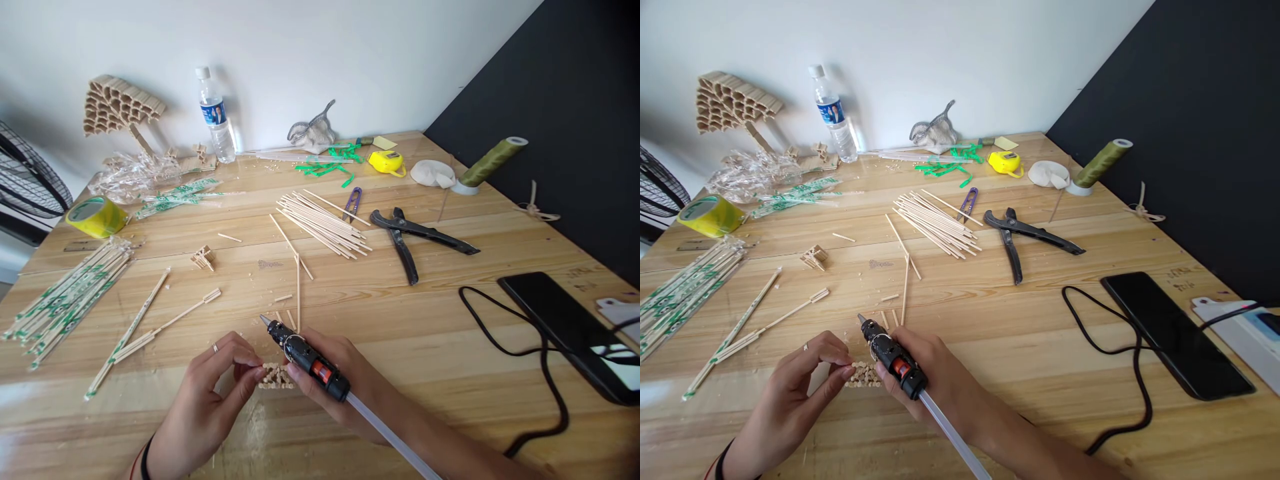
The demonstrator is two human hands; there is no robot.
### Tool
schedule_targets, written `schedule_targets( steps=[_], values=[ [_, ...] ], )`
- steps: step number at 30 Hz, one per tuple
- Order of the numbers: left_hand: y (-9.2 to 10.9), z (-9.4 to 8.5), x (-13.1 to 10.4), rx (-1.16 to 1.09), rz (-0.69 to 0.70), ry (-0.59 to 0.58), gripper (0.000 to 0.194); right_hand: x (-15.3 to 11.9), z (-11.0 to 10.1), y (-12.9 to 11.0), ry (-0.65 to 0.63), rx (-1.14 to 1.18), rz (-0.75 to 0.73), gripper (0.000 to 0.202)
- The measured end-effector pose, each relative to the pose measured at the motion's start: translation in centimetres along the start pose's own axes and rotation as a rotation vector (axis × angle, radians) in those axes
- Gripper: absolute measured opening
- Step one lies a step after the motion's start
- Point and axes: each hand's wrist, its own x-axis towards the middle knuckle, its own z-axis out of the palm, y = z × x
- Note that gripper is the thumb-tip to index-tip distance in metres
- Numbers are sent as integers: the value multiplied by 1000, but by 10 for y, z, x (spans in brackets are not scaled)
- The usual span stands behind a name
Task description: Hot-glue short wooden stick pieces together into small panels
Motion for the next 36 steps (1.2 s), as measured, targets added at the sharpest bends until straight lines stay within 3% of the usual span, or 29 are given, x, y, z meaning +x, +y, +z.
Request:
schedule_targets(
  steps=[13, 23, 28, 36],
  values=[
    [0, 0, 0, 40, -34, -72, 16, 0, 1, 3, -21, 29, 15, 16],
    [2, 0, 1, 51, -23, -46, 15, 1, 2, 6, 1, -7, -46, 10],
    [3, 0, -1, 54, -18, -2, 12, -1, 3, 5, 102, -54, -19, 16],
    [0, 0, -3, 78, -39, 25, 13, -1, -4, -2, 302, 80, 113, 28]
  ],
)
